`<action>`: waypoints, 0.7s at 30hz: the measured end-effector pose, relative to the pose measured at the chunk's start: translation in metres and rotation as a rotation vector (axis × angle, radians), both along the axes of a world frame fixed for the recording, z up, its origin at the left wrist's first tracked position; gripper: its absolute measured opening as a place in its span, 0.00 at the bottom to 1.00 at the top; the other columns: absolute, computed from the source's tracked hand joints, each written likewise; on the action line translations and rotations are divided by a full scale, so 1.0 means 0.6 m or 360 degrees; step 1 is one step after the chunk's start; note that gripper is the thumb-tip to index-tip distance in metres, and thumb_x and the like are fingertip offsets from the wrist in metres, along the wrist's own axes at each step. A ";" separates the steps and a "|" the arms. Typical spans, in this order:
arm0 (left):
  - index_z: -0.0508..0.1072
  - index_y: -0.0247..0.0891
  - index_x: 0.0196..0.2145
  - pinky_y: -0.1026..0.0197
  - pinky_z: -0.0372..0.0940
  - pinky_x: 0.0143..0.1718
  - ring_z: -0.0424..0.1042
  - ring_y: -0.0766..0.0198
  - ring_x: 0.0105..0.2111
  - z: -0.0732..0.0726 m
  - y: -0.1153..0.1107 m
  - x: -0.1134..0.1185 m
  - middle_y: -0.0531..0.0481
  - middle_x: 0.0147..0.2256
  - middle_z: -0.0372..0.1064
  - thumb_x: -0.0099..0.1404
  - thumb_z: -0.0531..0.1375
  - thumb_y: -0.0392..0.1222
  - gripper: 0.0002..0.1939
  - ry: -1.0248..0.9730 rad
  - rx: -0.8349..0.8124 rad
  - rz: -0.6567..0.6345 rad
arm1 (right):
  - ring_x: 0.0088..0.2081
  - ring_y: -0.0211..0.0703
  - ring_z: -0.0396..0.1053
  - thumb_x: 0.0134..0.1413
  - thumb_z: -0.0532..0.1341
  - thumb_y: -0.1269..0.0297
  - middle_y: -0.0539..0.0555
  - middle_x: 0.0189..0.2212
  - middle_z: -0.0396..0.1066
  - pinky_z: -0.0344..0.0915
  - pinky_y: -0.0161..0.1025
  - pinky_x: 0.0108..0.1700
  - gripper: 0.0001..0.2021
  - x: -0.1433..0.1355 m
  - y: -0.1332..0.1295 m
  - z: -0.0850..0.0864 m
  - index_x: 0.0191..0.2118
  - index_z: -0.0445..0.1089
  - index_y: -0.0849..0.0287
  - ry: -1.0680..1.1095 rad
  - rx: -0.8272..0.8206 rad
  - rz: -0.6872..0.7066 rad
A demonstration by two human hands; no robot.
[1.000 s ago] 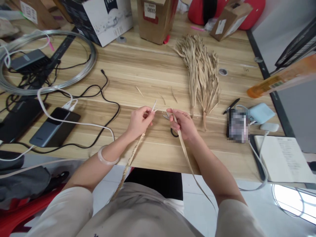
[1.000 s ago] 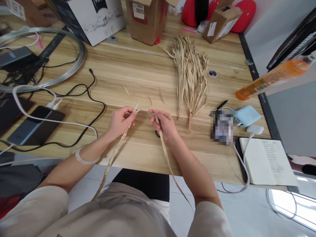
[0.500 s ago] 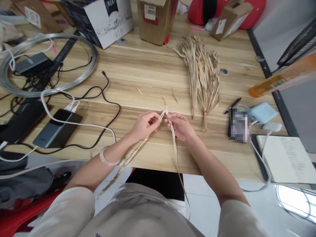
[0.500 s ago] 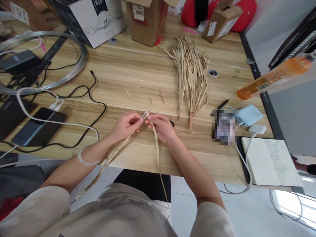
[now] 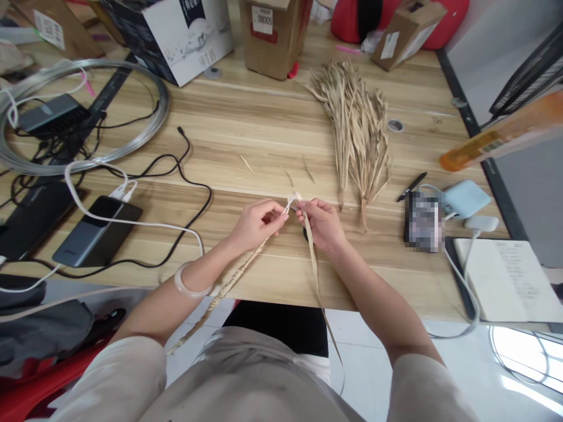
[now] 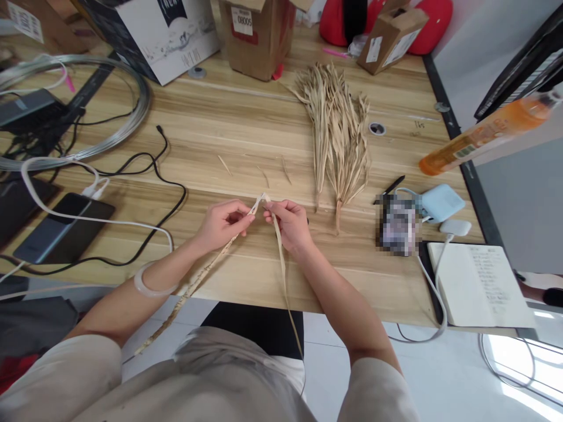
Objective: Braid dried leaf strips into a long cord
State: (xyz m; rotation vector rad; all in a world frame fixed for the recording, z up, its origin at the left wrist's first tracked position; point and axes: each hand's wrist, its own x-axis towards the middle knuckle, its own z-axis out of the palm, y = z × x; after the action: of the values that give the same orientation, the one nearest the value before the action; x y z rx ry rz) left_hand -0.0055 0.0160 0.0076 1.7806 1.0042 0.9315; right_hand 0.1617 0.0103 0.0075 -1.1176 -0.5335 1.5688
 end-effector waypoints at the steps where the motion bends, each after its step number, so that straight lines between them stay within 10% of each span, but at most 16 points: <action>1: 0.70 0.35 0.29 0.71 0.61 0.19 0.69 0.74 0.19 0.000 0.000 0.000 0.53 0.27 0.66 0.62 0.59 0.44 0.09 0.0005 -0.0001 -0.0023 | 0.22 0.29 0.65 0.32 0.71 0.67 0.49 0.22 0.71 0.65 0.28 0.24 0.11 -0.001 -0.001 0.000 0.17 0.68 0.60 -0.0011 0.0013 -0.0007; 7: 0.72 0.34 0.33 0.72 0.61 0.19 0.70 0.75 0.20 0.000 0.001 0.000 0.50 0.31 0.68 0.63 0.57 0.43 0.09 0.0032 -0.0013 -0.0160 | 0.32 0.36 0.70 0.36 0.71 0.64 0.51 0.20 0.70 0.61 0.26 0.22 0.13 -0.005 -0.005 0.003 0.16 0.66 0.60 0.0025 0.0057 0.0246; 13: 0.71 0.35 0.33 0.72 0.62 0.19 0.69 0.74 0.20 0.003 0.000 -0.001 0.48 0.34 0.70 0.64 0.57 0.44 0.09 -0.0019 0.0013 -0.0185 | 0.20 0.28 0.64 0.36 0.71 0.63 0.48 0.19 0.70 0.61 0.26 0.21 0.12 0.002 -0.001 -0.003 0.19 0.68 0.60 0.0102 -0.0032 0.0435; 21: 0.72 0.35 0.32 0.71 0.62 0.21 0.68 0.74 0.19 0.005 0.002 -0.003 0.52 0.27 0.67 0.63 0.57 0.44 0.09 0.0105 0.0103 -0.0168 | 0.22 0.33 0.66 0.33 0.72 0.61 0.49 0.21 0.72 0.65 0.33 0.25 0.10 0.002 0.000 -0.003 0.21 0.72 0.58 -0.0390 0.0354 0.0120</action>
State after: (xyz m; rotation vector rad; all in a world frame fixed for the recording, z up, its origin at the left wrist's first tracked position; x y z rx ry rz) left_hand -0.0073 0.0174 0.0107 1.9101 0.9204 0.8530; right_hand 0.1629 0.0103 0.0054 -1.1347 -0.9011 1.4036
